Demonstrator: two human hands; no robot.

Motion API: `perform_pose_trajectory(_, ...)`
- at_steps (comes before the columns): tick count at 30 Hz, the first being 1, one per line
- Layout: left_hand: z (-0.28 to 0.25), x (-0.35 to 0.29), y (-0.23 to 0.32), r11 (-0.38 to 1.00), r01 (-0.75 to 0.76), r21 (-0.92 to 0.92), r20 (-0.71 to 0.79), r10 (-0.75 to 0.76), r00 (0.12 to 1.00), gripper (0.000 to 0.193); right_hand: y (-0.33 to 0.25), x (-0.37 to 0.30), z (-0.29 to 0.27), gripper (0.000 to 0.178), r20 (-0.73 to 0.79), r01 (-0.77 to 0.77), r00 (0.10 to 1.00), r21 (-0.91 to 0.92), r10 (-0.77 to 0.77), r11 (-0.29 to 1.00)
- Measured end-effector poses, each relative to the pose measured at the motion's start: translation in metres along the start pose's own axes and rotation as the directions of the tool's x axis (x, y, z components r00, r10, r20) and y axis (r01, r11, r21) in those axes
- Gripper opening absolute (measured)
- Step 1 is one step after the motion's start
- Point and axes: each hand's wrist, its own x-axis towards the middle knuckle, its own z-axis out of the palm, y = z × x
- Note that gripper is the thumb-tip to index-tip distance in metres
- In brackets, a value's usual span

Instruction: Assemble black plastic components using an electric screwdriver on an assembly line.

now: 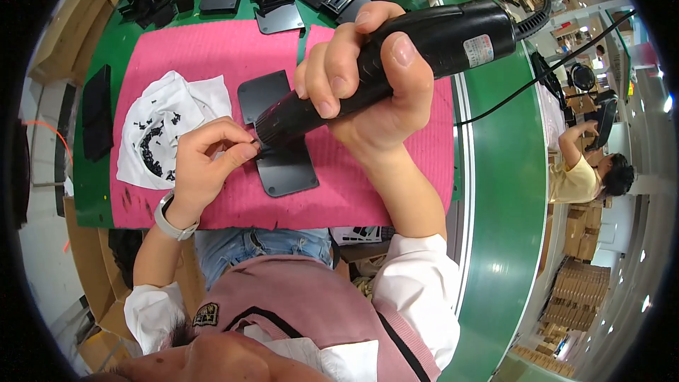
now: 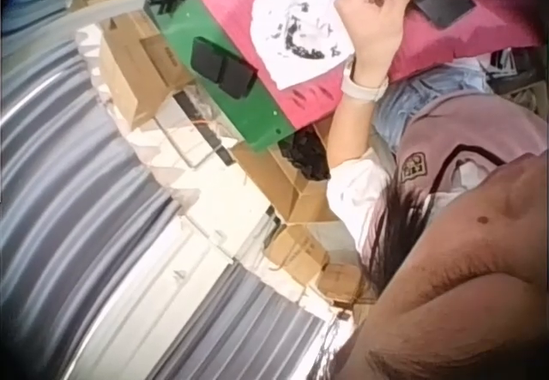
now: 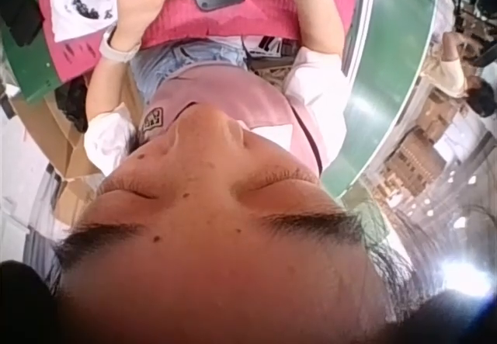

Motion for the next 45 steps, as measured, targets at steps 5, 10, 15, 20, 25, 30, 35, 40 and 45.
perform_pose_trajectory(5,-0.004,-0.001,0.004,0.999,0.039,0.025,0.018,-0.040,0.999,0.009,0.007,-0.002,0.006,0.028,-0.003,-0.036,0.999,-0.017,0.036,0.999)
perform_pose_trajectory(10,-0.005,-0.002,0.002,0.998,0.037,0.056,-0.001,-0.037,0.999,0.009,0.012,-0.007,0.016,0.026,-0.091,-0.025,0.996,-0.069,0.018,0.997)
perform_pose_trajectory(15,0.003,-0.003,0.004,0.998,0.037,0.045,-0.088,-0.032,0.996,0.034,0.008,-0.002,0.009,0.029,-0.027,-0.054,0.998,-0.084,0.052,0.995)
perform_pose_trajectory(20,-0.004,0.004,0.004,0.947,0.283,0.150,-0.036,-0.281,0.959,0.044,0.010,-0.005,0.011,0.032,0.103,-0.041,0.991,-0.336,0.080,0.941)
perform_pose_trajectory(25,-0.004,0.012,-0.001,0.908,0.394,0.146,0.099,-0.409,0.907,0.046,0.020,-0.006,0.015,0.030,0.074,-0.081,0.990,-0.398,0.120,0.914)
perform_pose_trajectory(30,0.002,0.011,-0.012,0.917,0.393,0.060,0.051,-0.396,0.917,0.043,0.029,0.000,0.022,0.025,0.123,-0.074,0.980,-0.504,0.157,0.861)
perform_pose_trajectory(35,0.002,0.010,-0.016,0.930,0.366,0.028,0.046,-0.367,0.929,0.038,0.037,0.004,0.027,0.026,0.181,-0.085,0.963,-0.502,0.201,0.860)
perform_pose_trajectory(40,0.002,0.009,-0.015,0.919,0.388,0.069,0.055,-0.392,0.918,0.037,0.039,0.007,0.025,0.026,0.156,-0.107,0.965,-0.501,0.212,0.859)
perform_pose_trajectory(45,0.003,0.009,-0.016,0.919,0.383,0.094,0.037,-0.388,0.921,0.037,0.040,0.006,0.026,0.025,0.147,-0.095,0.971,-0.479,0.187,0.872)
